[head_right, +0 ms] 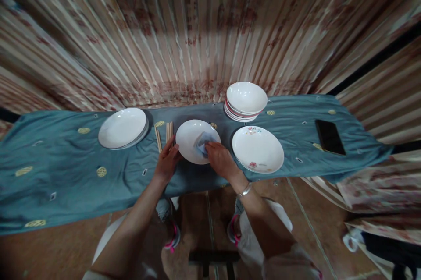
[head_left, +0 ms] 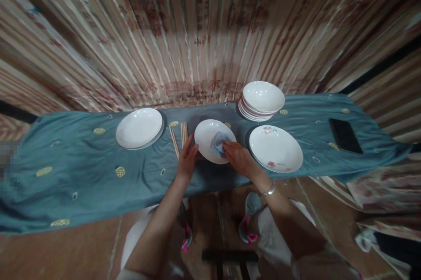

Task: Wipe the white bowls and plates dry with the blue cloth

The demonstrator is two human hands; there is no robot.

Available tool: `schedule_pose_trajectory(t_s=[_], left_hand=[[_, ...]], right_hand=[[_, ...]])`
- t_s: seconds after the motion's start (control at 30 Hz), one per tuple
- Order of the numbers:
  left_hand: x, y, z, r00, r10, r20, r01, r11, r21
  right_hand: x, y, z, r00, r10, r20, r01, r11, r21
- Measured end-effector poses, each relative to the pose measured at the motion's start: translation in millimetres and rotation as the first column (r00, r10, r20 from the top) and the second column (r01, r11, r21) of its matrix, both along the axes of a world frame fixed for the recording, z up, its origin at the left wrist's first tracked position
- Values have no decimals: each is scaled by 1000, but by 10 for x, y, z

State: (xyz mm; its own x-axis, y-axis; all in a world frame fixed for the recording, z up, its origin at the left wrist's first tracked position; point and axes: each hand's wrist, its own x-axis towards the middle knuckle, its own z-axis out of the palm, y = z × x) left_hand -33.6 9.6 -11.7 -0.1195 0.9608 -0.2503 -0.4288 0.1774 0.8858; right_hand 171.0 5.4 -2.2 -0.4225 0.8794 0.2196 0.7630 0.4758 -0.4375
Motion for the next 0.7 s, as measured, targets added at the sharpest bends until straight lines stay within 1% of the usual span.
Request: schedule_pose_trajectory(t_s=[0.07,0.17,0.27,0.33,0.47,0.6,0.7], left_hand=[[15,-2,30,1000,-18,-4,18,1000,18],[38,-6,57,999,-26,-31,28,999,45],[58,10,47,996,-6,-91,13,997,74],[69,25,26,991,11,-135,3,995,103],[97,29,-8,981,-11,-194,34,993,117],[127,-17,21,970,-41,-240,72,990,123],[135,-53,58,968,-66,-241,96,989,115]], right_hand=[[-2,-16,66,1000,8,4,-8,1000,-25],[-76,-63,115,999,-3,-40,1,999,-42],[-202,-119,126,991,-33,-128,28,999,-42],[-288,-135,126,975,-41,-216,35,999,-30],[-406,-90,121,918,13,-396,-15,1000,-1],[-453,-2,138,884,60,-464,-72,997,-8],[-483,70,169,871,73,-486,-84,996,-1]])
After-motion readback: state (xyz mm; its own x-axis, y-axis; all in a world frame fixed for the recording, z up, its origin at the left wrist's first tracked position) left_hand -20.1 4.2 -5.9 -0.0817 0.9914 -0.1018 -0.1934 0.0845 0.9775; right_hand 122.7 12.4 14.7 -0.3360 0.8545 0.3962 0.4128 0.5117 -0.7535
